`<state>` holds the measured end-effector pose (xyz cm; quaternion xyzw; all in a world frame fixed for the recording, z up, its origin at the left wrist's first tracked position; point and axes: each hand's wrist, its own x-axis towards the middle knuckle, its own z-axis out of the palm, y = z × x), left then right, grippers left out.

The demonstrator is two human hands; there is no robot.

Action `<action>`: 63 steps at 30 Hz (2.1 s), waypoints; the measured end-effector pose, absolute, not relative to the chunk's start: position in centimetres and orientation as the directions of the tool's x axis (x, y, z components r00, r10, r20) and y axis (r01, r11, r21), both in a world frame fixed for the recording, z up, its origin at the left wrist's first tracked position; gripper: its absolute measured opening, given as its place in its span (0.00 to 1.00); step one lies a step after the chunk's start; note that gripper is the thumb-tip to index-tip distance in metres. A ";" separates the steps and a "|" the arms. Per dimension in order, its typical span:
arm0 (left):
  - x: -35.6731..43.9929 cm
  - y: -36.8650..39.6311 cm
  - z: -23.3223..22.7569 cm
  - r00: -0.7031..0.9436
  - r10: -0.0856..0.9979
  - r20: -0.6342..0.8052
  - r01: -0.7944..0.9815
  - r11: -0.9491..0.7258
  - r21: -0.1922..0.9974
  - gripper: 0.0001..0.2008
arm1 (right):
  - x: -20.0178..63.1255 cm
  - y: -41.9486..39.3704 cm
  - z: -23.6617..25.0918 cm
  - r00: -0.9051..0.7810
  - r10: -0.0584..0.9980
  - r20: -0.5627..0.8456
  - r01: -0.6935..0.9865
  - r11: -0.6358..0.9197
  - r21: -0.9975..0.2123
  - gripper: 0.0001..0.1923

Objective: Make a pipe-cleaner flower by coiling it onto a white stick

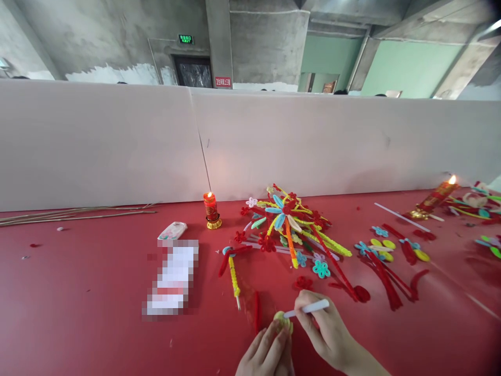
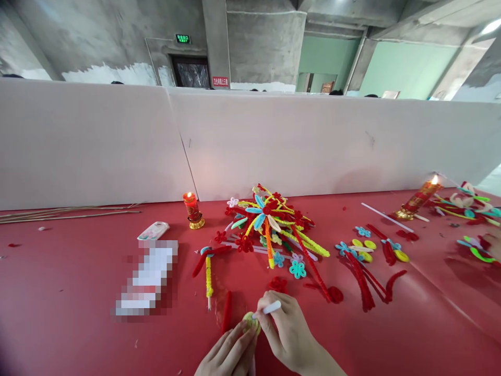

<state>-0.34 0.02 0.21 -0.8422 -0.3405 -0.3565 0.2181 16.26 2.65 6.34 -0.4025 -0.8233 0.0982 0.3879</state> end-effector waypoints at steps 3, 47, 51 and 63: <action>-0.4 0.0 0.3 0.497 0.429 0.754 0.735 -0.670 -0.103 0.19 | 16.4 2.5 6.5 -0.381 0.741 0.553 0.591 0.655 -0.471 0.08; -0.6 0.0 0.3 0.509 0.408 0.758 0.709 -0.698 -0.101 0.16 | 16.8 2.3 6.8 -0.487 0.558 0.672 0.580 0.782 -0.230 0.09; -0.5 0.0 0.5 0.499 0.394 0.772 0.705 -0.702 -0.098 0.16 | 16.8 2.3 6.8 -0.474 0.552 0.686 0.544 0.796 -0.265 0.08; -0.3 0.0 0.5 0.488 0.383 0.784 0.711 -0.695 -0.102 0.18 | 17.2 2.6 8.1 -0.529 0.630 0.569 0.414 0.776 -0.476 0.04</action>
